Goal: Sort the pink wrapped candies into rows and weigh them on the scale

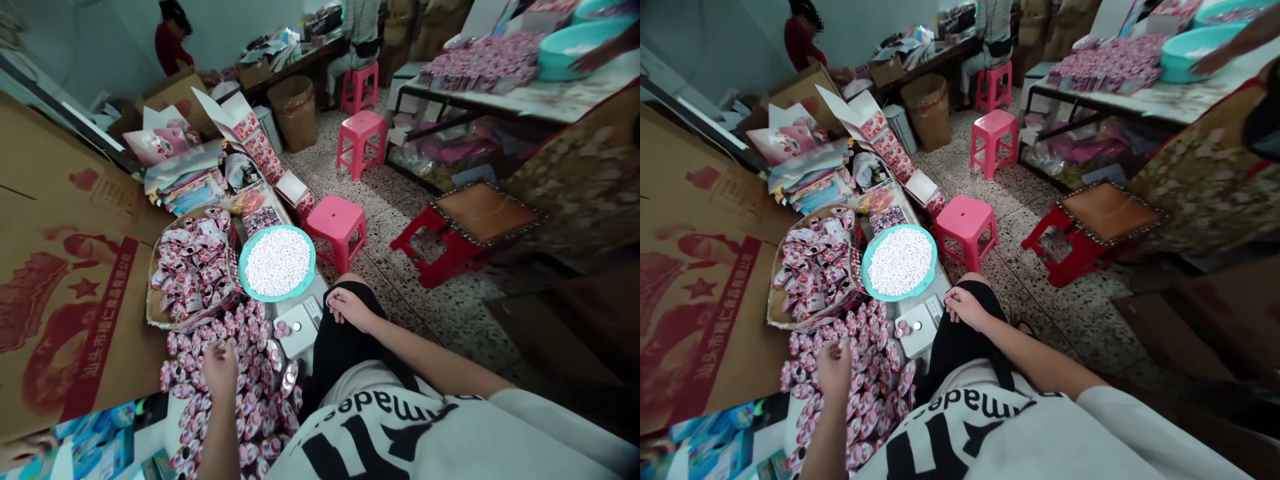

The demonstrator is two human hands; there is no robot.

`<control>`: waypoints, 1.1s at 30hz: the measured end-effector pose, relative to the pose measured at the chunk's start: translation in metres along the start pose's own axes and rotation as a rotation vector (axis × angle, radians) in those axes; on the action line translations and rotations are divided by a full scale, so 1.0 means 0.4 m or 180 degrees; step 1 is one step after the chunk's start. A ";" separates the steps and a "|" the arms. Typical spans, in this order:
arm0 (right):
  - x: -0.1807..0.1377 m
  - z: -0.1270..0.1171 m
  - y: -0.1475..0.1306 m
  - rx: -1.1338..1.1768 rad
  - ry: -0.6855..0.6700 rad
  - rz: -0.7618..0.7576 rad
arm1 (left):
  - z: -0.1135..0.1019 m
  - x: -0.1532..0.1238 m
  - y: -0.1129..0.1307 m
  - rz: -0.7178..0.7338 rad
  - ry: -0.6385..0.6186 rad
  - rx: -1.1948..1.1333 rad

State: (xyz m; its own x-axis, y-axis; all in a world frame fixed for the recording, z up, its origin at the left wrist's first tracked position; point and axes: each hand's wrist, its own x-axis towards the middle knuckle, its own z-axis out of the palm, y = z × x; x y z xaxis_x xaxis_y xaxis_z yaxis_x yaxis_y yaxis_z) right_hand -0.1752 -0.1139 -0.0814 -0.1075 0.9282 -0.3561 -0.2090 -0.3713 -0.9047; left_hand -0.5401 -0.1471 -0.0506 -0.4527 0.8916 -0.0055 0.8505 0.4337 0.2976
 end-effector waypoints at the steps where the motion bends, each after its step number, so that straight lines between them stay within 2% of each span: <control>1: -0.001 -0.003 0.002 0.0012 0.0014 0.0006 | 0.033 -0.020 0.053 0.0406 -0.0403 -0.0040; 3: -0.001 -0.007 0.006 0.0007 0.0009 -0.0002 | 0.097 -0.047 0.143 0.1247 -0.1043 -0.0004; 6: 0.001 -0.008 0.011 -0.0038 -0.0080 -0.0002 | 0.170 -0.061 0.229 0.2029 -0.1392 0.0378; 10: 0.002 -0.007 0.008 -0.0048 -0.0066 0.0055 | 0.209 -0.056 0.276 0.2308 -0.1529 0.0821; 12: -0.003 -0.006 0.006 -0.0039 -0.0035 0.0020 | 0.203 -0.057 0.285 0.2503 -0.1565 0.0841; 14: -0.010 -0.004 0.006 -0.0024 -0.0029 -0.0019 | 0.184 -0.061 0.277 0.2566 -0.1383 0.0761; 16: -0.014 -0.004 0.008 -0.0010 -0.0032 -0.0024 | 0.151 -0.058 0.237 0.2217 -0.0938 0.0599; 19: -0.011 -0.004 0.010 -0.0026 -0.0022 0.0043 | 0.074 -0.044 0.101 0.1102 -0.0224 0.0447; 21: -0.007 -0.003 0.010 -0.0039 -0.0005 0.0097 | 0.011 -0.038 -0.025 0.0174 -0.0024 0.0443; 23: -0.004 0.000 0.007 -0.0041 0.0012 0.0149 | -0.048 -0.034 -0.149 -0.0676 -0.0012 0.0410; 25: -0.002 0.005 0.003 -0.0043 0.0037 0.0194 | -0.094 -0.025 -0.246 -0.1135 0.0066 0.0341; 28: 0.000 0.014 -0.004 -0.0062 0.0077 0.0259 | -0.123 0.004 -0.329 -0.1383 0.0011 0.0401; 30: 0.003 0.020 -0.009 -0.0082 0.0080 0.0304 | -0.119 0.024 -0.353 -0.1298 -0.0355 0.0548; 33: 0.009 0.026 -0.013 -0.0118 0.0100 0.0350 | -0.092 0.039 -0.374 -0.0827 -0.1086 0.0382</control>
State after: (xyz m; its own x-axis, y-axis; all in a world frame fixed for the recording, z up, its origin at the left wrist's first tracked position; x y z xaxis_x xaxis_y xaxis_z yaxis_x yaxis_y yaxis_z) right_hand -0.1848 -0.1091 -0.0756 -0.0970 0.8824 -0.4604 -0.1615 -0.4704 -0.8675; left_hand -0.6842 -0.2028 -0.0602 -0.5585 0.7341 -0.3862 0.7543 0.6432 0.1319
